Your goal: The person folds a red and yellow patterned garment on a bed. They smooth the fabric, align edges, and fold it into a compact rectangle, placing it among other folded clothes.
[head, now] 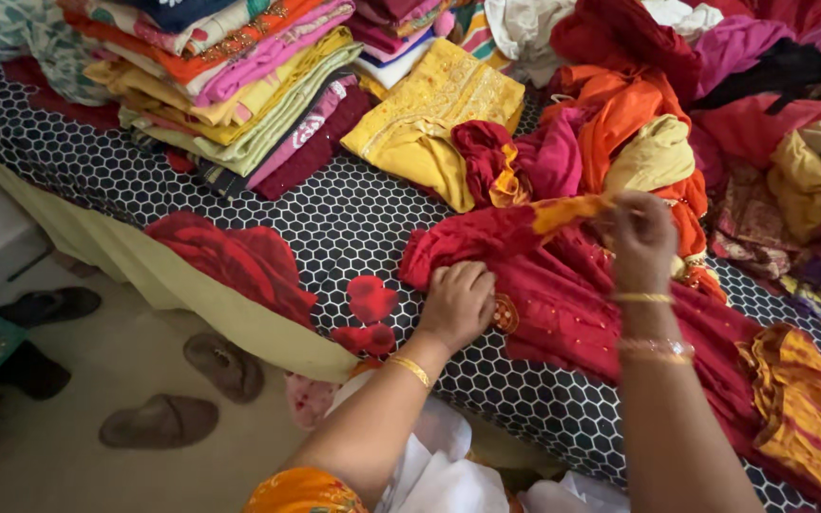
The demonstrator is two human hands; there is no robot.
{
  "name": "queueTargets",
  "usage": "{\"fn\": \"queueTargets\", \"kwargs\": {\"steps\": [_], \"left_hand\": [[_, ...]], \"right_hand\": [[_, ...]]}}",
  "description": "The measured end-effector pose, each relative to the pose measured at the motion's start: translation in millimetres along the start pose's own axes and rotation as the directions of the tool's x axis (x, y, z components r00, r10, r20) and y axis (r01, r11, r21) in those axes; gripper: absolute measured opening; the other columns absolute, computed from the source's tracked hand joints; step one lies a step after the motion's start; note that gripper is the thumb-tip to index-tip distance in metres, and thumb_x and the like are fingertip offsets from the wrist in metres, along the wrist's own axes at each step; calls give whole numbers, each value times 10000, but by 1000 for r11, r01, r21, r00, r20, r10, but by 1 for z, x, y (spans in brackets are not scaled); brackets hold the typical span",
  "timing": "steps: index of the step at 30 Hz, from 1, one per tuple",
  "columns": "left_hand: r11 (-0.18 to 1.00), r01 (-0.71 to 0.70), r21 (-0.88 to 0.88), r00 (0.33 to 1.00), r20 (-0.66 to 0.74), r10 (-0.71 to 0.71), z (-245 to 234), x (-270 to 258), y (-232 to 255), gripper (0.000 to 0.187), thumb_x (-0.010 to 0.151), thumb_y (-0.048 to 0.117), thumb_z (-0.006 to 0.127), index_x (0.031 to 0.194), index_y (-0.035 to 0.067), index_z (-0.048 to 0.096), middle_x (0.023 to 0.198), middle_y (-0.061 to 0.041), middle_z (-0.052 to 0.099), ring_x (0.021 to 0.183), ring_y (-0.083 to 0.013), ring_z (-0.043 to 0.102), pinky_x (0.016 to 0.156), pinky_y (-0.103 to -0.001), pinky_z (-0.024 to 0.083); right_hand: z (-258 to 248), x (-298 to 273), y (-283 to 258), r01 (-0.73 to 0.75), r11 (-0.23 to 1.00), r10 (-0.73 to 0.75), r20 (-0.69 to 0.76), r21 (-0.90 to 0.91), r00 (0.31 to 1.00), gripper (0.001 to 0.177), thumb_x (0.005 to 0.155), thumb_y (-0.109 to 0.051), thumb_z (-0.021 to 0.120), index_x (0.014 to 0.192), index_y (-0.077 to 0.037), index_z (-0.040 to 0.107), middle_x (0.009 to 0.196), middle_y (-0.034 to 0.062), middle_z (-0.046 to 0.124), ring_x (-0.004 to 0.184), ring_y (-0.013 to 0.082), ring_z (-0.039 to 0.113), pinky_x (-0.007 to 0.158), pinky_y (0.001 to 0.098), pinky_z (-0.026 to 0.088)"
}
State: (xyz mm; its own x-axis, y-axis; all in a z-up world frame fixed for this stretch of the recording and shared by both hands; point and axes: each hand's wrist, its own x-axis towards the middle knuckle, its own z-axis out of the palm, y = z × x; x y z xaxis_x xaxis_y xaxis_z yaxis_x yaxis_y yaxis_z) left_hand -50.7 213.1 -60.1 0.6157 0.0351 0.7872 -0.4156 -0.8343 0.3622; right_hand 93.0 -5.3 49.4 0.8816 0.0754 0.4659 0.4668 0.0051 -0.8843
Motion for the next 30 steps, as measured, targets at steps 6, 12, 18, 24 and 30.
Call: {"fn": "queueTargets", "kwargs": {"steps": [6,12,18,24,30], "left_hand": [[983,179,34,983,-48,-177,-2,-3,-3,241,836,67,637,1075,88,644,1148,-102,628,1106,-309,592,961,-481,431],[949,284,-140,908,-279,-313,-2,-9,-10,309,828,-53,595,1113,61,558,1209,-170,529,1118,-360,570,946,-442,501],[992,72,101,996,-61,-66,-24,0,-14,359,864,131,730,1181,117,564,1214,-116,557,1173,-320,572,955,-497,445],[945,268,188,959,-146,-243,-48,-2,-33,653,756,285,817,1313,94,533,1315,-164,541,1252,-344,503,1042,-571,337],[915,320,247,947,-81,-310,-44,-11,-38,591,737,191,803,1271,122,560,1318,-109,560,1294,-307,510,1086,-548,313]], "right_hand": [[-46,-72,7,-195,938,204,-3,286,979,97,1065,8,641,1008,-70,638,1069,44,695,961,141,657,897,285,569],[-80,-92,57,-331,849,396,-81,411,915,136,983,-53,529,1060,-89,634,1036,70,697,857,166,650,772,276,546],[-67,-79,36,-487,848,490,-39,-206,871,426,916,-53,694,1298,-79,508,965,44,675,818,125,642,700,234,532],[-75,-67,1,-96,987,104,-56,127,993,206,1034,-7,584,1223,-4,666,1088,31,710,923,96,685,808,221,586],[-87,-92,38,-493,850,502,1,-185,865,322,941,12,587,1221,-93,707,998,-2,725,759,85,631,655,226,538]]}}
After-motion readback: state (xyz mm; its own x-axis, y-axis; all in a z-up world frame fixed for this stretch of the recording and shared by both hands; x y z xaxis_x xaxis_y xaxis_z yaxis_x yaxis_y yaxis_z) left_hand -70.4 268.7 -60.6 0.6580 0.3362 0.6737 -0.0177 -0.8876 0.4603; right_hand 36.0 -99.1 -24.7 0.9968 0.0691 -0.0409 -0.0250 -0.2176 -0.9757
